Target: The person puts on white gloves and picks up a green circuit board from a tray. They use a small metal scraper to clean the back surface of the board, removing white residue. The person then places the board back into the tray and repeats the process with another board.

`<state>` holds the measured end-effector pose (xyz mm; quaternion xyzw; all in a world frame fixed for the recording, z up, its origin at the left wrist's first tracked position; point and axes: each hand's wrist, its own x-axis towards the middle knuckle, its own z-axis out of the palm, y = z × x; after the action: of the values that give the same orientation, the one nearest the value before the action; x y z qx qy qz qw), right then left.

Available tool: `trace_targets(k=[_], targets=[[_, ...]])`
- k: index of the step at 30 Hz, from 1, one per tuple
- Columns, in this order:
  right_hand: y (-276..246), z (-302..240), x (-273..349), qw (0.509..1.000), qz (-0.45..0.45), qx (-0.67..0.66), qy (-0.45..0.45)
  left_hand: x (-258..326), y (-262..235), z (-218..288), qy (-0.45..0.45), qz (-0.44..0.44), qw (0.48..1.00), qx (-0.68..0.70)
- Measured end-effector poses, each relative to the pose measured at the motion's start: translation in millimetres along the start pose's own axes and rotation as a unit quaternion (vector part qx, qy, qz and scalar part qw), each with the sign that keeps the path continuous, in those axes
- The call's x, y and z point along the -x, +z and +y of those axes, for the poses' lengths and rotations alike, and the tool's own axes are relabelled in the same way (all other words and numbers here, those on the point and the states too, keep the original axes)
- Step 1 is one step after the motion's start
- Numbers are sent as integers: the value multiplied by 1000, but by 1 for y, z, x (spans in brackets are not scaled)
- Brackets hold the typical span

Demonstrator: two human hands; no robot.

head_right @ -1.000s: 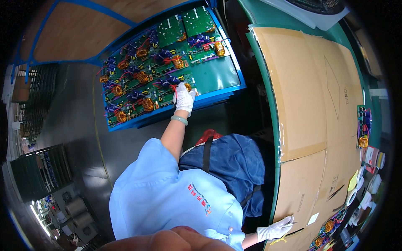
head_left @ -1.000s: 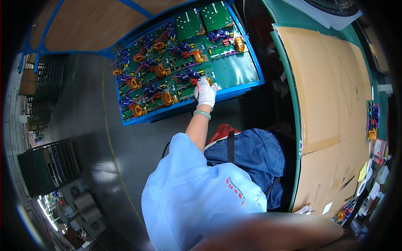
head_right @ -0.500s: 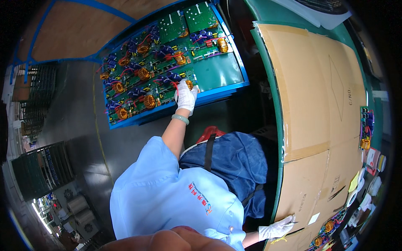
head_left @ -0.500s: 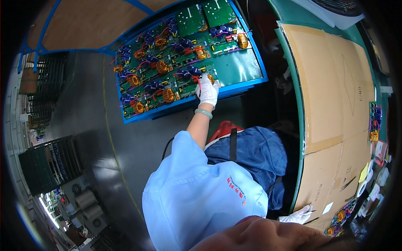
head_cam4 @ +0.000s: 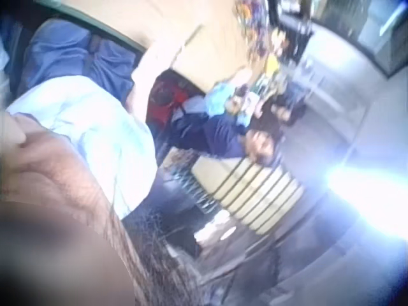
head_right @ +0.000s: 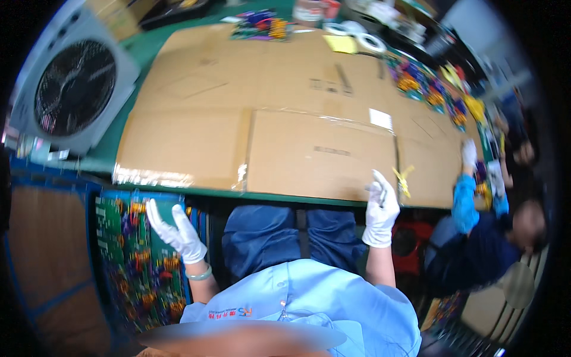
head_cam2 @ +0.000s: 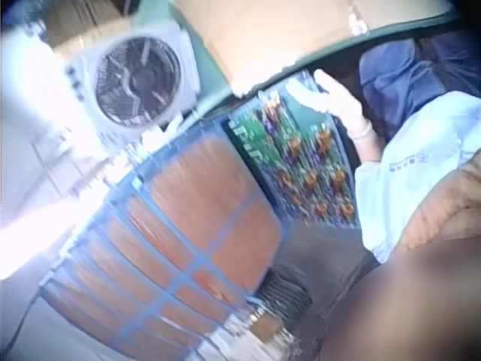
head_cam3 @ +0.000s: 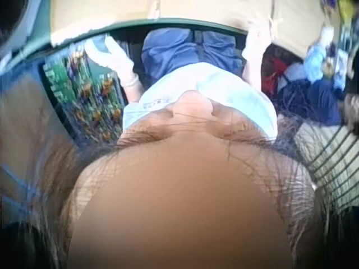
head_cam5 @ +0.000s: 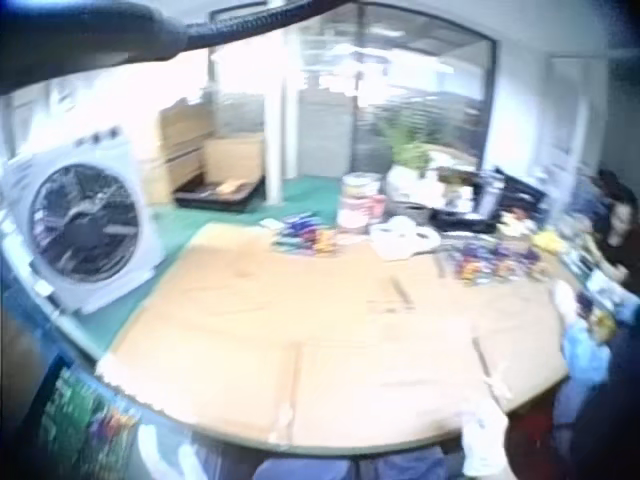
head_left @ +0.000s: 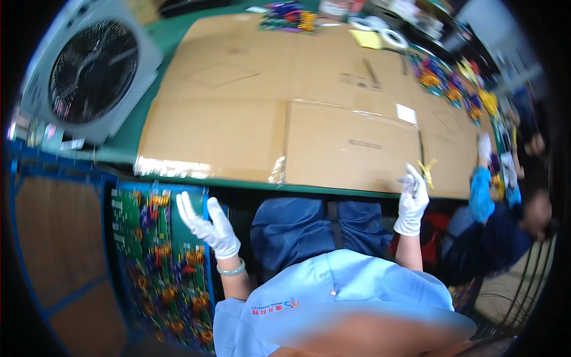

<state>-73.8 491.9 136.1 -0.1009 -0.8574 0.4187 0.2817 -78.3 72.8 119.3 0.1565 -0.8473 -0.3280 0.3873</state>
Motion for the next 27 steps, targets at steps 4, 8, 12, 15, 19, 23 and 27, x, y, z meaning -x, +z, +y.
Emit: trace_targets(k=[4,8,12,15,19,23,27], targets=[[-31,18,13,997,29,-21,72,-22,30,48,119,-83,989,30],[-67,29,0,997,36,61,24,-9,57,85,142,-161,974,71],[-82,32,-14,994,75,76,-12,6,79,103,149,-200,964,89],[-85,41,-12,992,91,83,-18,8,90,108,149,-226,959,87],[-82,48,-4,993,90,71,13,4,94,105,163,-275,945,70],[-79,46,10,994,93,50,39,5,97,108,184,-316,930,27],[-81,49,14,993,97,54,31,9,100,109,212,-374,902,-40]])
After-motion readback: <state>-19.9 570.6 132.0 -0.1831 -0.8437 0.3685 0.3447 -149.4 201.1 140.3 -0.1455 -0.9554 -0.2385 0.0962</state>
